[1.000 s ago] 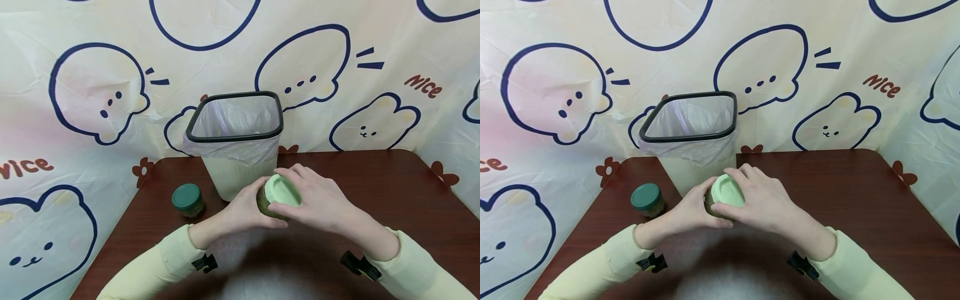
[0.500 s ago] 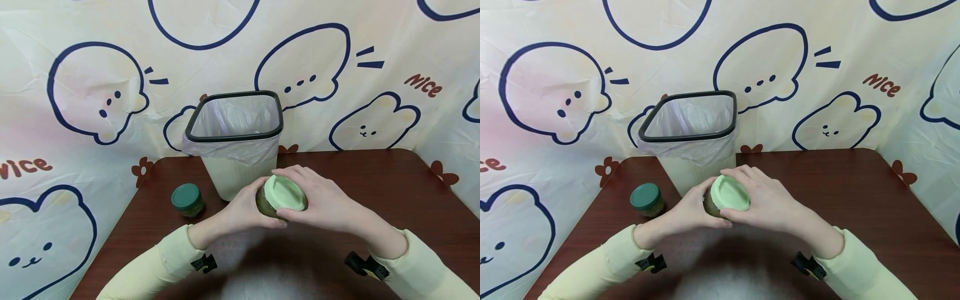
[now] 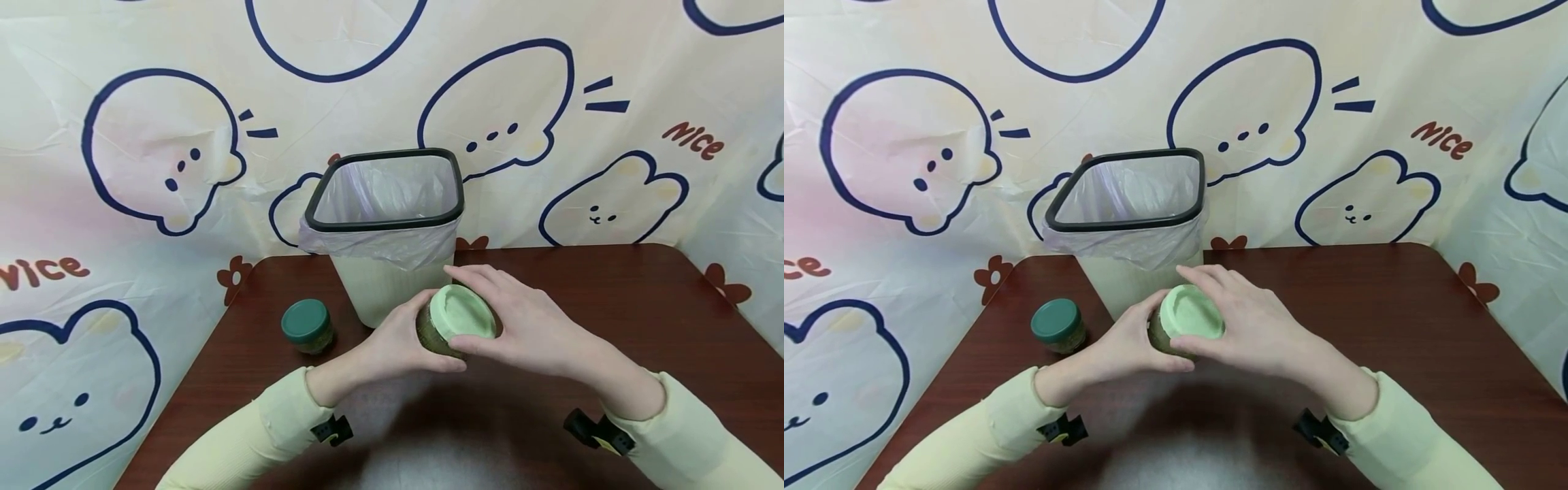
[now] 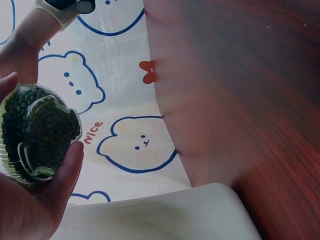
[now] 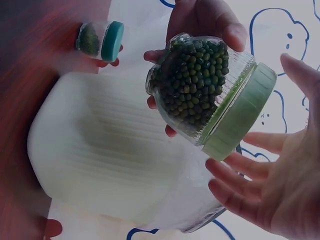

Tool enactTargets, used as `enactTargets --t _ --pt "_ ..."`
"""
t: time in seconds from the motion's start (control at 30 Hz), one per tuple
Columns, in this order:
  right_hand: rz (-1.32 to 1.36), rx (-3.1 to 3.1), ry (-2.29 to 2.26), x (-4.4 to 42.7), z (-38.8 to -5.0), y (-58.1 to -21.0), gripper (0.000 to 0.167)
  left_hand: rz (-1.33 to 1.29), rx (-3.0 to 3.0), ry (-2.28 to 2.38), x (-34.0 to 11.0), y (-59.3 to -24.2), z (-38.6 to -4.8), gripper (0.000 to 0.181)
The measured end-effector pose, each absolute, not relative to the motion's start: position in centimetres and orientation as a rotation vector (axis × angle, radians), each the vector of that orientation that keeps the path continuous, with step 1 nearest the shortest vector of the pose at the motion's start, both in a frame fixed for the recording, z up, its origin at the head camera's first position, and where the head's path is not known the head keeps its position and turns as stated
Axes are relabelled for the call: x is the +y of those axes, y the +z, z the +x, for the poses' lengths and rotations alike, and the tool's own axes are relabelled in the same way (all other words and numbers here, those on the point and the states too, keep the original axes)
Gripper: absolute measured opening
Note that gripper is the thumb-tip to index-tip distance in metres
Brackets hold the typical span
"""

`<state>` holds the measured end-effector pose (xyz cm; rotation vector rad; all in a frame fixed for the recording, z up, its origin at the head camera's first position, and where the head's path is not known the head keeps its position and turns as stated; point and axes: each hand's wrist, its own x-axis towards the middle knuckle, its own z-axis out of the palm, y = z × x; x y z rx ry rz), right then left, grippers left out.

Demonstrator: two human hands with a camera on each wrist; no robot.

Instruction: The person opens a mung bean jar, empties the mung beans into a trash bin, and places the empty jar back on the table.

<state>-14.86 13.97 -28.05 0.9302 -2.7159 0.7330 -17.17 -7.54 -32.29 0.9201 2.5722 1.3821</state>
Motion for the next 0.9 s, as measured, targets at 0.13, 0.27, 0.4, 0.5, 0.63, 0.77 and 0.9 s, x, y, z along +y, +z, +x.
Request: enactTargets --t 0.13,0.27,0.4,0.5,0.63,0.77,0.9 --pt "0.852 -2.715 0.647 13.6 -14.8 -27.7 0.075 0.933 2.578 1.385 -7.5 -32.3 -17.2 0.086" --pt "0.785 -2.761 0.558 13.3 -14.6 -27.5 0.076 0.933 2.577 1.389 -7.4 -32.1 -17.1 0.086" --pt "0.742 -2.795 0.507 13.0 -14.5 -27.6 0.079 0.931 2.579 1.386 -7.3 -32.0 -17.1 0.085" --pt "0.734 -2.800 0.517 12.9 -14.5 -27.7 0.076 0.923 2.583 1.383 -7.3 -32.0 -17.0 0.085" --pt "0.748 -2.810 0.590 13.0 -14.5 -27.7 0.074 0.917 2.581 1.384 -7.3 -32.0 -17.0 0.086" --pt "0.835 -2.802 0.730 13.5 -14.7 -27.7 0.075 0.914 2.570 1.393 -7.4 -31.9 -16.9 0.085" --pt "0.954 -2.764 0.878 14.0 -15.1 -27.9 0.074 0.924 2.556 1.407 -7.4 -31.8 -16.9 0.085"
